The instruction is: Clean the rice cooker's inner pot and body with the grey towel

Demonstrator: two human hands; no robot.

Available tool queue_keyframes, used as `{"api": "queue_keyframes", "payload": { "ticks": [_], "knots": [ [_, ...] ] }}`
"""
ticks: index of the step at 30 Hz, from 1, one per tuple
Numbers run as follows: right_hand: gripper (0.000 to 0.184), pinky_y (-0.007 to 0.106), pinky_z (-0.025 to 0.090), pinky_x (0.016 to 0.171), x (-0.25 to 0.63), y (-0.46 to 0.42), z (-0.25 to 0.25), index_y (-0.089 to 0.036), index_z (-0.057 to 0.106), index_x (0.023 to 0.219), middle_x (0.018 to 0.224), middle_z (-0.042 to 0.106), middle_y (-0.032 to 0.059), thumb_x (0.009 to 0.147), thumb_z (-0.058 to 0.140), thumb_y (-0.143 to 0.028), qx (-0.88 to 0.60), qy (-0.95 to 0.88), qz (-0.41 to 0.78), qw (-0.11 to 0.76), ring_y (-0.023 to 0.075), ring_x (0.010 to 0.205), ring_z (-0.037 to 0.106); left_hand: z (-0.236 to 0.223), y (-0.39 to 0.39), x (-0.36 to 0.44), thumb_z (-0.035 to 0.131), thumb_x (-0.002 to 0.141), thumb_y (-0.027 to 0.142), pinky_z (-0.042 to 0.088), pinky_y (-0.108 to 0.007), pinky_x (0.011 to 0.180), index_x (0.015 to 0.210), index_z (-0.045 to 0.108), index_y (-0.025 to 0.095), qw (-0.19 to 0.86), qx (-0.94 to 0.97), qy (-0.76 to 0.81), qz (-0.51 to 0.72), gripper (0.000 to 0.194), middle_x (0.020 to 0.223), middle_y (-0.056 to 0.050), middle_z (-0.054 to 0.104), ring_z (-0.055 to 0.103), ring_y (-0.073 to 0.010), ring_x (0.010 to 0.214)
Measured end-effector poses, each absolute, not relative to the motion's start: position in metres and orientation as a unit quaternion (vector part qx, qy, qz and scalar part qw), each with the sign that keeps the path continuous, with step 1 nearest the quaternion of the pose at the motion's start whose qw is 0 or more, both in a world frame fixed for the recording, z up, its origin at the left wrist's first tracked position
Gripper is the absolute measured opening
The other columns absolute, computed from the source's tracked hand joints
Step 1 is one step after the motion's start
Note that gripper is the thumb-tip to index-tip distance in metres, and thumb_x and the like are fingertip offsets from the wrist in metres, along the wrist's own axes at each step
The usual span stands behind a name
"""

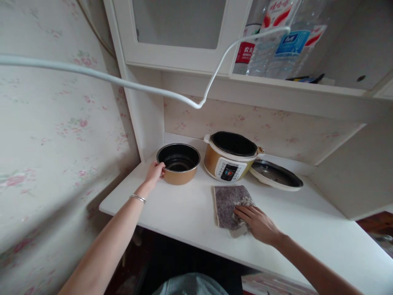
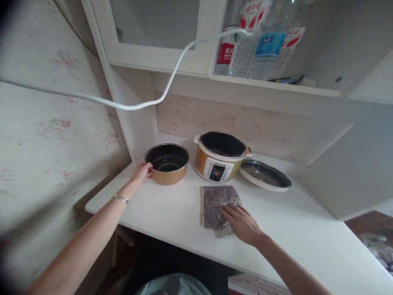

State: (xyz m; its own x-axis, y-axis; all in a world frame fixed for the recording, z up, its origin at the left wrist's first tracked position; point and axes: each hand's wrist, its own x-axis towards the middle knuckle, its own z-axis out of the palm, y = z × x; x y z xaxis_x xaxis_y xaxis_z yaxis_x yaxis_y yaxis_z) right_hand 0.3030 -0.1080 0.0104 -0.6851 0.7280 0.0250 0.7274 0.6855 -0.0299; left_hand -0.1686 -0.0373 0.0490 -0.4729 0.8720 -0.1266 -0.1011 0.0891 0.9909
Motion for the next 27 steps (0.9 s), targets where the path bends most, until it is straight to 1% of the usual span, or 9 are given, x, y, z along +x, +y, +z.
{"api": "queue_keyframes", "payload": {
  "ticks": [5,9,12,15,17,18,21,23,27],
  "knots": [
    [0.069,0.047,0.030,0.112,0.298,-0.118,0.000,-0.025,0.047,0.141,0.151,0.036,0.0057,0.073,0.062,-0.027,-0.467,-0.881,0.074,0.012,0.0316,0.135,0.038,0.042,-0.032,-0.169,0.058,0.066,0.028,0.038,-0.021,0.046,0.077,0.048,0.021,0.368,0.340,0.644,0.578,0.017,0.054,0.004,0.051,0.049,-0.0108,0.048],
    [0.069,0.051,0.016,0.117,0.297,-0.123,0.007,-0.028,0.047,0.141,0.155,0.028,0.0042,0.078,0.061,-0.053,-0.474,-0.856,0.207,-0.009,0.0341,0.142,0.024,0.040,-0.032,-0.172,0.056,0.069,0.028,0.038,-0.020,0.046,0.080,0.047,0.021,0.358,0.349,0.658,0.563,0.016,0.056,0.004,0.052,0.051,-0.0112,0.049],
    [0.058,0.046,0.024,0.115,0.301,-0.113,0.016,-0.026,0.061,0.128,0.148,0.043,0.0069,0.086,0.043,-0.063,-0.570,-0.784,0.233,0.077,0.0315,0.136,0.037,0.041,-0.032,-0.172,0.055,0.070,0.028,0.039,-0.021,0.046,0.081,0.046,0.021,0.355,0.355,0.667,0.551,0.016,0.057,0.003,0.052,0.052,-0.0121,0.051],
    [0.076,0.046,0.041,0.102,0.307,-0.097,0.019,-0.017,0.051,0.133,0.139,0.050,0.0176,0.077,0.052,-0.068,-0.748,-0.608,0.196,0.183,0.0332,0.119,0.055,0.043,-0.033,-0.171,0.054,0.072,0.029,0.040,-0.022,0.047,0.083,0.045,0.021,0.354,0.360,0.670,0.545,0.016,0.058,0.004,0.051,0.052,-0.0123,0.051],
    [0.091,0.043,0.050,0.091,0.310,-0.088,0.016,-0.012,0.042,0.137,0.131,0.055,0.0213,0.068,0.064,-0.066,-0.798,-0.485,0.289,0.208,0.0321,0.108,0.062,0.043,-0.034,-0.170,0.053,0.073,0.030,0.040,-0.022,0.047,0.084,0.044,0.022,0.352,0.363,0.669,0.544,0.016,0.058,0.004,0.049,0.051,-0.0120,0.051],
    [0.090,0.040,0.052,0.087,0.310,-0.085,0.014,-0.011,0.043,0.136,0.124,0.060,0.0211,0.067,0.068,-0.063,-0.789,-0.443,0.366,0.217,0.0305,0.103,0.065,0.044,-0.034,-0.170,0.053,0.073,0.030,0.040,-0.022,0.047,0.085,0.044,0.022,0.352,0.364,0.669,0.544,0.016,0.058,0.004,0.049,0.051,-0.0120,0.051],
    [0.064,0.037,0.056,0.081,0.303,-0.081,0.012,-0.009,0.059,0.116,0.100,0.072,0.0180,0.067,0.075,-0.047,-0.697,-0.358,0.579,0.226,0.0293,0.090,0.070,0.043,-0.032,-0.170,0.052,0.073,0.030,0.040,-0.022,0.047,0.086,0.043,0.022,0.351,0.366,0.670,0.543,0.017,0.058,0.005,0.048,0.051,-0.0123,0.051],
    [0.049,0.038,0.056,0.083,0.293,-0.081,0.015,-0.008,0.062,0.107,0.091,0.074,0.0173,0.069,0.074,-0.036,-0.642,-0.312,0.661,0.232,0.0297,0.086,0.071,0.042,-0.031,-0.171,0.052,0.073,0.030,0.040,-0.023,0.047,0.086,0.043,0.022,0.352,0.367,0.670,0.541,0.017,0.057,0.005,0.048,0.051,-0.0127,0.051],
    [0.050,0.043,0.055,0.087,0.266,-0.085,0.030,-0.015,0.054,0.119,0.096,0.074,0.0128,0.074,0.071,-0.028,-0.570,-0.264,0.724,0.284,0.0284,0.090,0.071,0.040,-0.027,-0.175,0.052,0.073,0.031,0.042,-0.024,0.048,0.086,0.044,0.022,0.359,0.371,0.669,0.536,0.018,0.057,0.004,0.050,0.053,-0.0137,0.052]
  ]
}}
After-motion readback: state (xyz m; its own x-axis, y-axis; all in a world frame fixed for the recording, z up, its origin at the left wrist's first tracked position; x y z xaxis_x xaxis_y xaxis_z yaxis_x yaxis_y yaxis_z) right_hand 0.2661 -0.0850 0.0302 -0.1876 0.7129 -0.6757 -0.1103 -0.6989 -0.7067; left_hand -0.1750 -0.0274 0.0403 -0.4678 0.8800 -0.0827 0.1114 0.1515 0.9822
